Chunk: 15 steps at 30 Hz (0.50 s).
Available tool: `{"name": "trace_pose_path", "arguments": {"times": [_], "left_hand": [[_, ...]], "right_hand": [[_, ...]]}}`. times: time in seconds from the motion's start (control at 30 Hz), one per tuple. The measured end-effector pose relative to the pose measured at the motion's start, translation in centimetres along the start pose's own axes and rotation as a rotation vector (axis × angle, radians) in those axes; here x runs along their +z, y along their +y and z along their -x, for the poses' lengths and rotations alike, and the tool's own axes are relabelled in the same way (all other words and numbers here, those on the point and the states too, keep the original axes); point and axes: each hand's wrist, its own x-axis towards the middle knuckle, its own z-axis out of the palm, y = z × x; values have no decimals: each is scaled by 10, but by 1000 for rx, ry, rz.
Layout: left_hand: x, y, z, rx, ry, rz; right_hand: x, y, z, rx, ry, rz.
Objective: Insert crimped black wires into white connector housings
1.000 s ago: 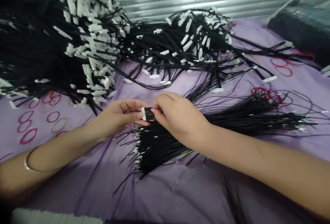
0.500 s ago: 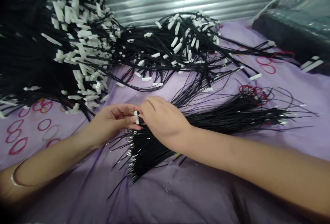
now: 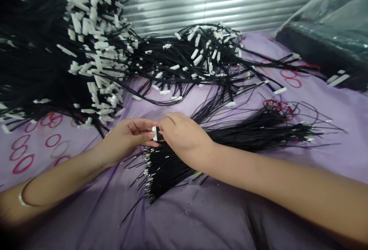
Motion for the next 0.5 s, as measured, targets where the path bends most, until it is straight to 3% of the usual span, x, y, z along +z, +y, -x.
{"name": "trace_pose_path", "arguments": {"times": [0.23, 0.33, 0.43, 0.5], "left_hand": [[-1, 0, -2, 6, -30, -5], [-1, -1, -2, 34, -50, -33], [0, -3, 4, 165, -63, -218], [0, -5, 10, 402, -81, -528]], "right_hand": [[8, 1, 3, -63, 74, 34], [2, 3, 2, -44, 51, 15], [-23, 9, 5, -86, -97, -140], [-44, 17, 8, -150, -284, -269]]}}
